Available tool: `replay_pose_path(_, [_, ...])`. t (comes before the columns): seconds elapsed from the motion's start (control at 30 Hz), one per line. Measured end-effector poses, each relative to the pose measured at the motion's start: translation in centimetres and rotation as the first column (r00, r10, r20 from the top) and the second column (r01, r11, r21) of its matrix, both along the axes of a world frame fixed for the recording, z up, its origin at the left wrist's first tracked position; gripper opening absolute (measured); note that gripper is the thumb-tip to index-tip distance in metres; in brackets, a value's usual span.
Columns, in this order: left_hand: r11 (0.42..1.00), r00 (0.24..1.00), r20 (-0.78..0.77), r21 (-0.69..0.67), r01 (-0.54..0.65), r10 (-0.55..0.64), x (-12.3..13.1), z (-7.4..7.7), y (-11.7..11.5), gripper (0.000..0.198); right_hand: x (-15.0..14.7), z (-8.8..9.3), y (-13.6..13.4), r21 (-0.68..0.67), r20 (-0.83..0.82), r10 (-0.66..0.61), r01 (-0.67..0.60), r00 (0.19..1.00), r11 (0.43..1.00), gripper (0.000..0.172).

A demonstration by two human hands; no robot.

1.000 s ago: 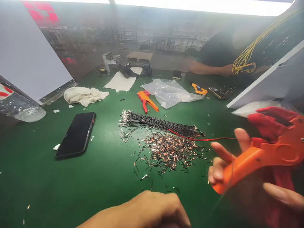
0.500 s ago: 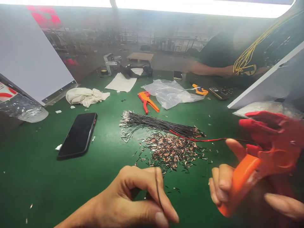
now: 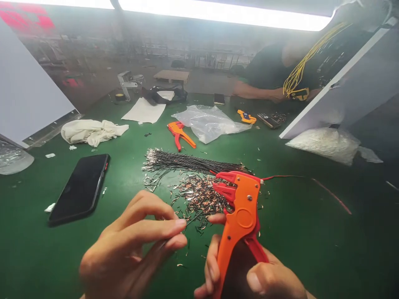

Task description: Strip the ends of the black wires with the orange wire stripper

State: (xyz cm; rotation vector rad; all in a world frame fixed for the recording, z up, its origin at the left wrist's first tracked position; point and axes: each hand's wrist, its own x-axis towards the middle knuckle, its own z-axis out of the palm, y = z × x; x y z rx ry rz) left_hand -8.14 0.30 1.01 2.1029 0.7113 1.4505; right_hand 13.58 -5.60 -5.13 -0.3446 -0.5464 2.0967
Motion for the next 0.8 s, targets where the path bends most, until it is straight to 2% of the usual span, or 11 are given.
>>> replay_pose_path(0.1, [0.992, 0.994, -0.056, 0.086, -0.092, 0.097, 0.0, -0.4, -0.8, 0.020, -0.2, -0.3, -0.2, -0.022, -0.003, 0.057, -0.057, 0.998, 0.998, 0.067])
replay_pose_path(0.2, [0.985, 0.982, -0.125, 0.122, -0.126, 0.141, -0.1, -0.8, -1.2, 0.021, -0.2, -0.4, -0.3, 0.031, 0.013, 0.085, -0.085, 0.996, 0.996, 0.065])
replay_pose_path(0.37, [0.967, 0.961, -0.181, 0.186, -0.174, 0.208, 0.1, -1.1, -1.1, 0.024, -0.2, -0.3, -0.4, 0.092, 0.125, 0.059, -0.071, 0.990, 0.993, 0.061])
replay_pose_path(0.6, [0.941, 0.939, -0.202, 0.253, -0.225, 0.279, -0.3, -0.9, -1.7, 0.024, -0.1, -0.7, -0.3, 0.222, 0.178, -0.025, -0.016, 0.984, 0.975, 0.058])
replay_pose_path(0.8, [0.944, 0.938, -0.187, 0.216, -0.249, 0.291, 0.0, -0.6, -2.0, 0.019, -0.3, 0.2, -0.2, 0.234, 0.311, -0.068, -0.007, 0.948, 0.972, 0.061])
